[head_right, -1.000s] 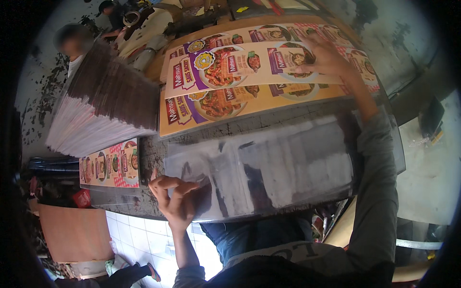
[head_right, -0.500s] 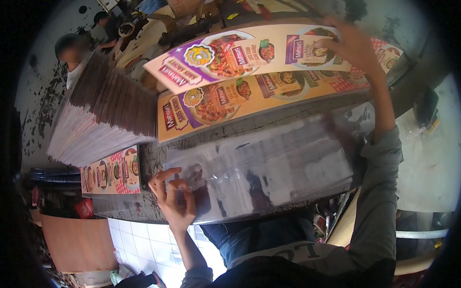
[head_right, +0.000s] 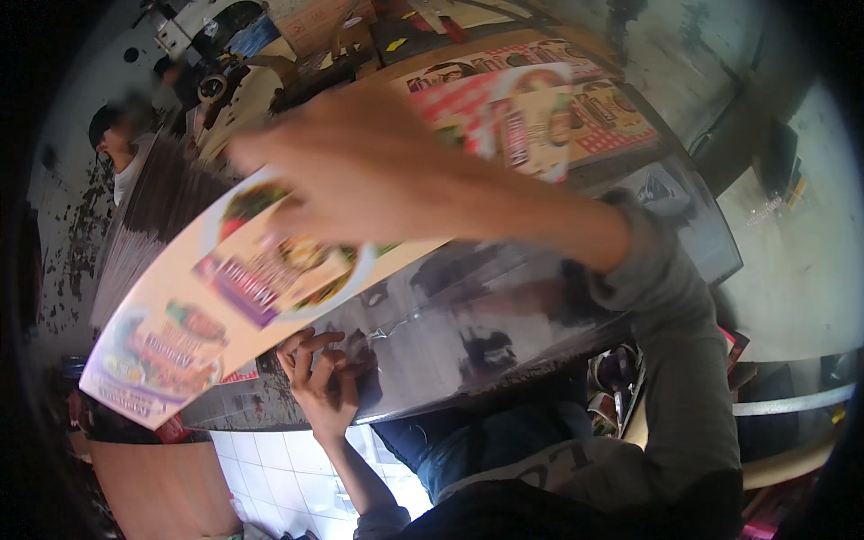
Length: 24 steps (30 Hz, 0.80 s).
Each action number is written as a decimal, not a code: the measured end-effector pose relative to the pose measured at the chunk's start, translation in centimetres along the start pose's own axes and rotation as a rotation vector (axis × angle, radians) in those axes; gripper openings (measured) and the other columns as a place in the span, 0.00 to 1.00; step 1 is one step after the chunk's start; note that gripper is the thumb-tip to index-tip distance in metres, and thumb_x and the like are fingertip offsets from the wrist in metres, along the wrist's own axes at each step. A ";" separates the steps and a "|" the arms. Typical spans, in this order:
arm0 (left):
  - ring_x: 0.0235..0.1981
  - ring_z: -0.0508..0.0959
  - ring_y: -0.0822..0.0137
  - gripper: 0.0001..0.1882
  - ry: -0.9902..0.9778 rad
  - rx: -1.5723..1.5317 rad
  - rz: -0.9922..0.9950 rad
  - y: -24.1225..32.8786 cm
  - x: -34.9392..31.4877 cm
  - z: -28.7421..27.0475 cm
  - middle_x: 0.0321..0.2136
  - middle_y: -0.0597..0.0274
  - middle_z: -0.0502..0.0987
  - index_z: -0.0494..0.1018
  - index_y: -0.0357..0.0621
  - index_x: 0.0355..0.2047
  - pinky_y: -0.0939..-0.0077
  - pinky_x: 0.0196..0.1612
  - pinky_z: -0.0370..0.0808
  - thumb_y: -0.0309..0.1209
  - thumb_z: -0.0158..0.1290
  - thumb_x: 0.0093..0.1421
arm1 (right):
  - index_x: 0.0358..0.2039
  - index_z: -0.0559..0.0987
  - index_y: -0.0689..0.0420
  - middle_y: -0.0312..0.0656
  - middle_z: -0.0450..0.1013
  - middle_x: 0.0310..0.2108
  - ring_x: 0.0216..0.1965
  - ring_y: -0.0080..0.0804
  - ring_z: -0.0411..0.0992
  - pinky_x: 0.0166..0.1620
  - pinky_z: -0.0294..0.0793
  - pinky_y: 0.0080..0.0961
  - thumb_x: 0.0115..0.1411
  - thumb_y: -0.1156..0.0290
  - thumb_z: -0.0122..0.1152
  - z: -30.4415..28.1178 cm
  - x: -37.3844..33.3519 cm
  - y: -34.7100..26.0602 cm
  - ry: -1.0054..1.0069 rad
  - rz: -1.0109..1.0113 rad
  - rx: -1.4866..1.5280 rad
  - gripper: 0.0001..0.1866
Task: The person inserts printed paper strips into clear plastic sleeves one by one by hand.
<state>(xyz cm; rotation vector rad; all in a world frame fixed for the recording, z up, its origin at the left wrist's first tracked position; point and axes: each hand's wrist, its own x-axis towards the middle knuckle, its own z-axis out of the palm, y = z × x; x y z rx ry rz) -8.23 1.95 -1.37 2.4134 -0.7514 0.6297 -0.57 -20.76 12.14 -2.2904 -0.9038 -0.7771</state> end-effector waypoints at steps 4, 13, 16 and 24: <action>0.43 0.67 0.49 0.08 0.000 0.008 -0.017 0.0 -0.4 0.1 0.33 0.57 0.74 0.67 0.42 0.21 0.52 0.51 0.60 0.19 0.45 0.36 | 0.29 0.70 0.59 0.40 0.72 0.20 0.16 0.32 0.71 0.17 0.66 0.31 0.45 0.63 0.68 3.7 1.0 -3.1 -0.027 -0.023 -0.047 0.18; 0.37 0.67 0.46 0.08 0.043 -0.186 -0.200 -0.2 0.2 0.1 0.27 0.53 0.69 0.66 0.39 0.24 0.59 0.46 0.63 0.17 0.45 0.40 | 0.33 0.70 0.57 0.44 0.71 0.22 0.19 0.38 0.72 0.22 0.67 0.33 0.49 0.61 0.65 2.1 -4.2 1.7 -0.180 0.182 -0.103 0.18; 0.39 0.66 0.46 0.09 0.051 -0.159 -0.311 -0.9 -0.5 -0.2 0.32 0.50 0.68 0.66 0.38 0.28 0.59 0.47 0.63 0.17 0.47 0.44 | 0.35 0.71 0.58 0.45 0.72 0.26 0.25 0.36 0.72 0.29 0.69 0.30 0.49 0.60 0.65 0.4 -6.4 4.9 -0.214 0.258 -0.048 0.19; 0.39 0.73 0.60 0.13 0.067 -0.346 -0.517 -1.8 -0.1 -0.1 0.37 0.52 0.71 0.65 0.39 0.40 0.72 0.42 0.69 0.19 0.49 0.54 | 0.30 0.71 0.61 0.39 0.68 0.24 0.29 0.30 0.67 0.31 0.65 0.27 0.47 0.59 0.66 -8.4 -11.7 13.1 -0.477 0.439 -0.113 0.19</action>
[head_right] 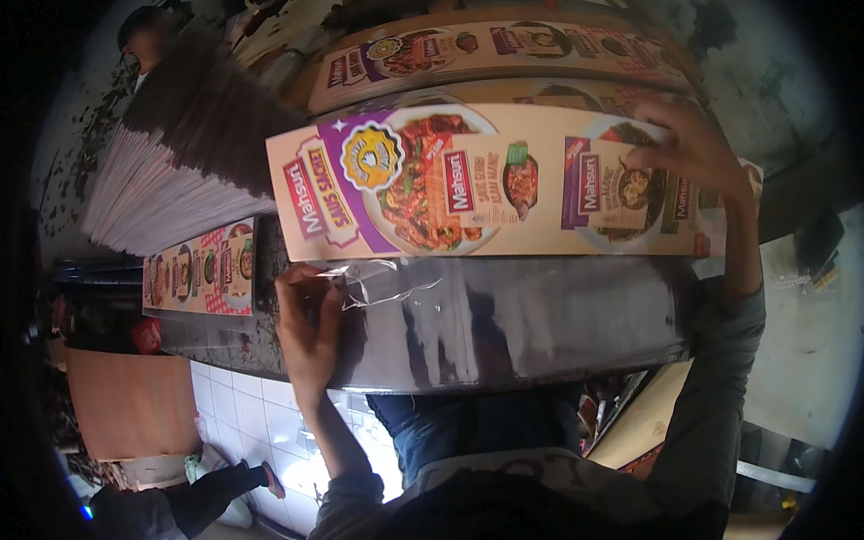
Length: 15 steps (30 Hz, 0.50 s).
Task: The person inserts printed paper strips into clear plastic sleeves one by one by hand.
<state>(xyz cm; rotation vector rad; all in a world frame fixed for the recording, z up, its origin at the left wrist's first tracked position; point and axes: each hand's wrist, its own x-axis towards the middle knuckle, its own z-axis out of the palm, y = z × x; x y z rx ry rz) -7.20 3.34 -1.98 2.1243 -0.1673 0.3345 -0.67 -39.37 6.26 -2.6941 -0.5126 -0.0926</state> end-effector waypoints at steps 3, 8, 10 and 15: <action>0.37 0.75 0.70 0.14 -0.211 -0.201 -0.029 -2.0 1.2 -1.8 0.35 0.55 0.74 0.61 0.38 0.45 0.80 0.41 0.72 0.20 0.46 0.59 | 0.28 0.71 0.62 0.41 0.65 0.23 0.26 0.31 0.64 0.29 0.62 0.28 0.47 0.59 0.66 1.1 0.1 -0.2 -0.022 0.044 0.135 0.19; 0.32 0.77 0.72 0.15 -0.230 -0.376 -0.236 -1.7 2.8 -2.3 0.31 0.56 0.75 0.55 0.38 0.50 0.83 0.34 0.75 0.22 0.41 0.63 | 0.27 0.71 0.61 0.41 0.65 0.21 0.24 0.32 0.64 0.30 0.63 0.28 0.47 0.60 0.67 1.1 -0.1 -0.9 0.058 0.005 0.009 0.19; 0.31 0.77 0.71 0.15 -0.213 -0.390 -0.238 -1.9 2.6 -2.0 0.30 0.55 0.76 0.55 0.38 0.50 0.83 0.34 0.75 0.23 0.41 0.63 | 0.28 0.72 0.61 0.41 0.66 0.21 0.24 0.33 0.65 0.31 0.64 0.28 0.47 0.59 0.67 1.7 -0.1 -0.8 0.057 0.032 -0.012 0.19; 0.27 0.79 0.68 0.15 -0.145 -0.410 -0.280 -2.2 2.5 -1.8 0.26 0.52 0.78 0.54 0.38 0.49 0.82 0.33 0.75 0.23 0.42 0.63 | 0.23 0.67 0.62 0.41 0.59 0.16 0.20 0.26 0.56 0.25 0.59 0.25 0.45 0.62 0.67 3.1 0.3 -1.7 0.366 -0.057 -0.083 0.19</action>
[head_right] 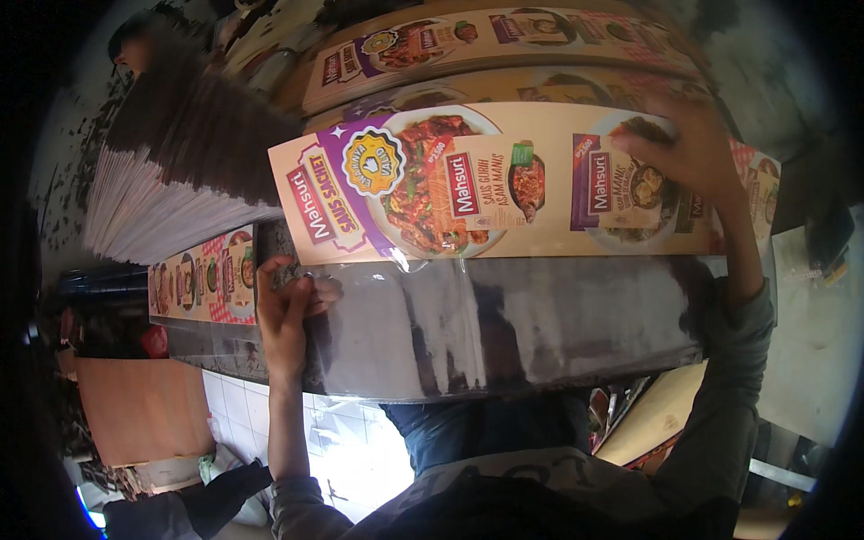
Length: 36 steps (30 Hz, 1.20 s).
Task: The person inserts printed paper strips into clear plastic sleeves one by one by hand.
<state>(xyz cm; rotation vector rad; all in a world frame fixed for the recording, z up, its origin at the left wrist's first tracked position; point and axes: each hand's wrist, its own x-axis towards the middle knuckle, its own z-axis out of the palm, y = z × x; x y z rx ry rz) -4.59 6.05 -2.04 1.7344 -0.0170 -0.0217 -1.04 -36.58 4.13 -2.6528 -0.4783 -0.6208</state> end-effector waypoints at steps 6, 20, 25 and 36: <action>0.28 0.80 0.66 0.13 0.002 -0.073 -0.049 0.0 0.2 -0.2 0.26 0.52 0.78 0.55 0.39 0.45 0.81 0.33 0.75 0.24 0.43 0.62 | 0.35 0.77 0.59 0.46 0.74 0.27 0.27 0.42 0.72 0.32 0.70 0.28 0.44 0.61 0.68 0.0 -0.3 0.4 -0.047 0.021 -0.007 0.20; 0.30 0.80 0.66 0.12 0.003 -0.045 -0.081 0.2 0.2 -0.2 0.28 0.51 0.79 0.56 0.39 0.45 0.80 0.35 0.76 0.26 0.43 0.63 | 0.39 0.77 0.60 0.45 0.76 0.30 0.30 0.37 0.74 0.35 0.71 0.26 0.44 0.65 0.68 -0.3 -0.8 0.8 -0.072 -0.001 -0.031 0.21; 0.31 0.80 0.66 0.11 -0.011 -0.044 -0.092 0.1 0.4 -0.5 0.29 0.52 0.79 0.57 0.40 0.45 0.81 0.35 0.76 0.26 0.43 0.63 | 0.40 0.77 0.59 0.44 0.76 0.30 0.30 0.34 0.75 0.35 0.71 0.25 0.45 0.65 0.67 -0.5 -0.7 1.0 -0.105 0.042 0.005 0.21; 0.31 0.81 0.66 0.10 -0.031 -0.065 -0.104 0.2 0.4 -0.7 0.29 0.52 0.79 0.58 0.40 0.44 0.82 0.34 0.76 0.26 0.43 0.63 | 0.35 0.78 0.59 0.43 0.75 0.27 0.28 0.35 0.73 0.34 0.70 0.26 0.45 0.65 0.67 -0.8 -0.7 0.6 -0.141 0.024 -0.026 0.17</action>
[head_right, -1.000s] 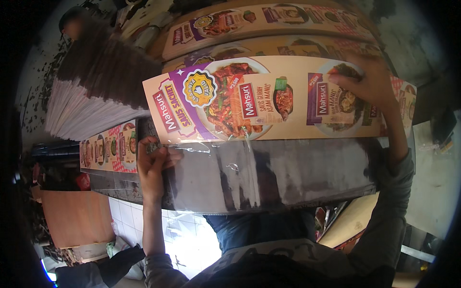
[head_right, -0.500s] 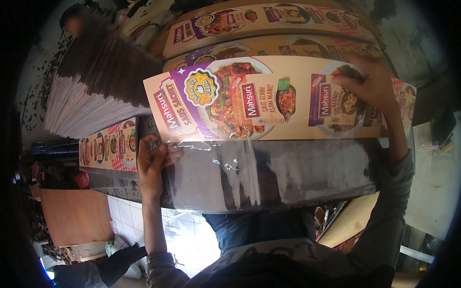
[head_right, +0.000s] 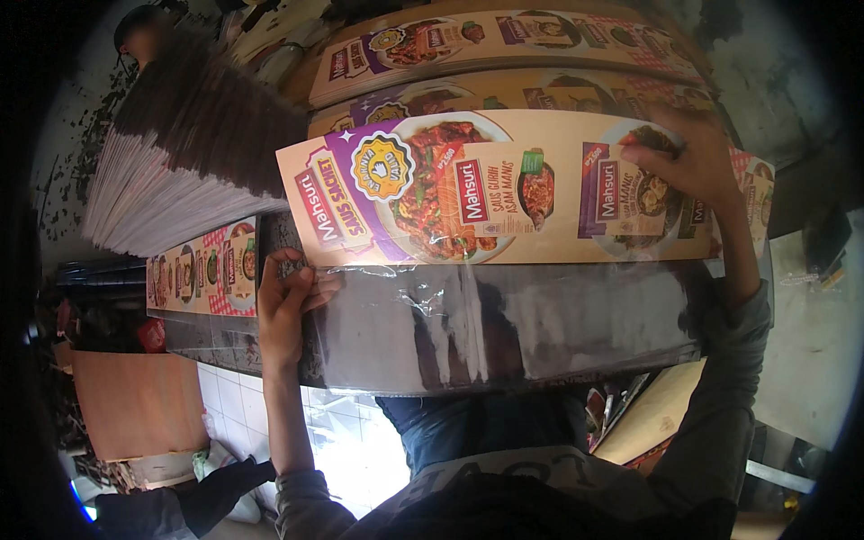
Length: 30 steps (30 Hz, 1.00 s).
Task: The person inserts printed paper strips into clear plastic sleeves one by one by hand.
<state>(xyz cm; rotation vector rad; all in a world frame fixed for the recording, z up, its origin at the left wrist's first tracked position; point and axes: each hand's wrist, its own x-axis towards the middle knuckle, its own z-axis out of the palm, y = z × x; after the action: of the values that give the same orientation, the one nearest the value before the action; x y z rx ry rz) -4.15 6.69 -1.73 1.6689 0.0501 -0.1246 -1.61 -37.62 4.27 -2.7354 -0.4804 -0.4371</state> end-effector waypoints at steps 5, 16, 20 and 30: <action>0.31 0.81 0.65 0.10 -0.030 -0.014 0.001 -0.2 0.2 -0.3 0.29 0.49 0.78 0.58 0.39 0.43 0.81 0.34 0.78 0.26 0.43 0.63 | 0.33 0.77 0.60 0.43 0.74 0.26 0.27 0.35 0.72 0.33 0.70 0.25 0.45 0.66 0.66 -0.1 -0.2 -0.9 0.117 -0.011 0.049 0.16; 0.33 0.81 0.62 0.09 -0.039 -0.041 -0.009 -0.3 0.3 -0.4 0.29 0.49 0.78 0.57 0.39 0.43 0.80 0.34 0.78 0.25 0.42 0.63 | 0.33 0.76 0.62 0.44 0.74 0.26 0.27 0.31 0.71 0.33 0.69 0.24 0.46 0.66 0.65 -0.5 -0.1 -0.5 0.064 -0.019 0.040 0.16; 0.33 0.81 0.61 0.08 -0.030 -0.043 -0.017 -0.1 0.2 -0.2 0.29 0.47 0.78 0.57 0.39 0.41 0.80 0.35 0.78 0.25 0.42 0.63 | 0.33 0.76 0.62 0.44 0.74 0.26 0.26 0.31 0.71 0.33 0.69 0.24 0.46 0.66 0.65 -0.3 0.0 -0.3 0.045 -0.034 0.052 0.16; 0.33 0.81 0.61 0.05 -0.033 -0.080 0.003 -0.4 0.2 -0.4 0.29 0.46 0.78 0.57 0.40 0.38 0.79 0.35 0.79 0.24 0.41 0.64 | 0.33 0.77 0.61 0.43 0.72 0.23 0.24 0.31 0.70 0.30 0.67 0.25 0.46 0.65 0.65 -0.2 0.0 0.1 0.025 -0.036 0.071 0.16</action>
<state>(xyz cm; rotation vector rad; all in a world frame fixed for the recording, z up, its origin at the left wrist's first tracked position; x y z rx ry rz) -3.93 7.13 -2.13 1.5862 0.0270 -0.1463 -1.58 -37.79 4.40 -2.6537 -0.5297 -0.4539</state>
